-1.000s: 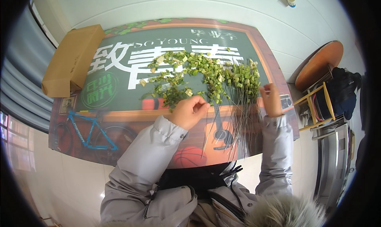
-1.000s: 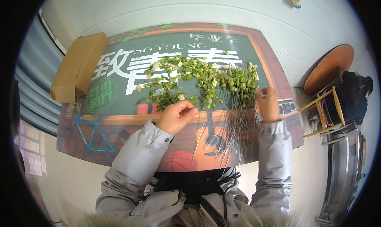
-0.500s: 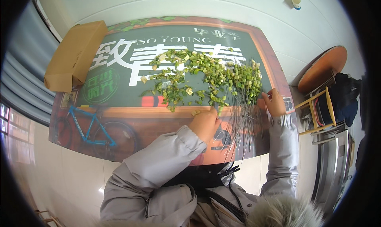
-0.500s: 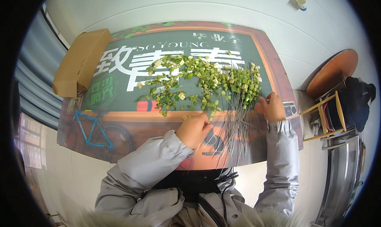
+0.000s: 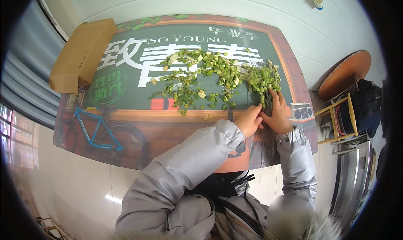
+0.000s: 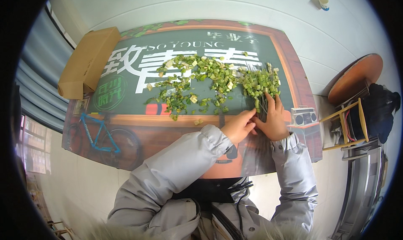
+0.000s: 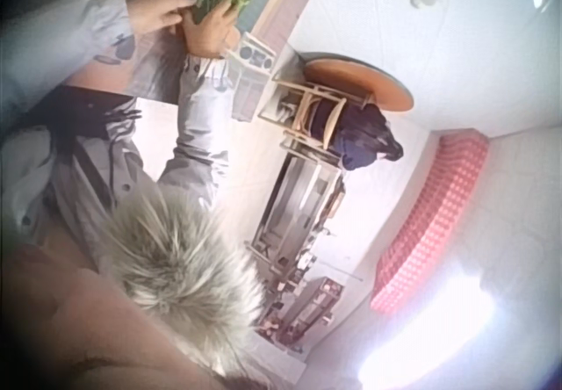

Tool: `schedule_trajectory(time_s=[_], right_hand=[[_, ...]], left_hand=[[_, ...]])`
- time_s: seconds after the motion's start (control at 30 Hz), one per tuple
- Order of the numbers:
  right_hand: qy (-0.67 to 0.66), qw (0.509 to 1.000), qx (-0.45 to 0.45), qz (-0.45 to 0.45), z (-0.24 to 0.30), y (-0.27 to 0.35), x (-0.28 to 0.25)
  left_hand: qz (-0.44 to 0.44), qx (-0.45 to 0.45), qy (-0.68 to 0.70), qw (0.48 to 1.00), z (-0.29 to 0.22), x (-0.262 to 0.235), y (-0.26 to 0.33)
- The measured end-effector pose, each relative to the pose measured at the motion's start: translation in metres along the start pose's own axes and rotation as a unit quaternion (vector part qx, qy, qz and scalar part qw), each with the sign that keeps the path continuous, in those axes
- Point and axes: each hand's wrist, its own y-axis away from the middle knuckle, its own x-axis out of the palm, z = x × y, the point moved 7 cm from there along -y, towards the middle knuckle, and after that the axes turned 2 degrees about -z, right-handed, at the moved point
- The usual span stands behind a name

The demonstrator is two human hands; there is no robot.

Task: The person threads small diced green vegetable pieces onto thin metal skewers one by one. They pick up pieces from a pile on the table and slide them onto each skewer, then place the completed skewers aside in a growing bundle.

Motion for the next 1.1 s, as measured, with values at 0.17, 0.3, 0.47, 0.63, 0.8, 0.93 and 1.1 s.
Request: schedule_trajectory(time_s=[0.17, 0.3, 0.47, 0.63, 0.8, 0.93, 1.1], right_hand=[[0.088, 0.995, 0.05, -0.007, -0.028, -0.005, 0.002], [0.129, 0.989, 0.061, -0.045, -0.064, -0.016, -0.005], [0.136, 0.989, 0.061, -0.004, -0.052, -0.022, -0.017], [-0.169, 0.975, 0.0, -0.142, 0.065, -0.006, -0.136], [0.083, 0.921, -0.316, -0.213, 0.196, 0.041, -0.213], [0.168, 0.907, -0.346, -0.169, 0.212, 0.024, -0.184], [0.199, 0.897, -0.362, -0.155, 0.217, 0.014, -0.18]], left_hand=[[0.002, 0.153, -0.158, 0.975, -0.036, 0.001, 0.035], [0.034, 0.108, -0.146, 0.983, -0.049, -0.024, 0.076], [0.031, 0.072, -0.1, 0.992, -0.06, -0.061, 0.12], [-0.025, 0.054, -0.163, 0.985, -0.066, -0.093, 0.156], [-0.022, 0.059, -0.173, 0.983, -0.066, -0.092, 0.157], [-0.008, 0.031, -0.181, 0.983, -0.061, -0.091, 0.157], [-0.005, 0.033, -0.198, 0.98, -0.057, -0.091, 0.157]])
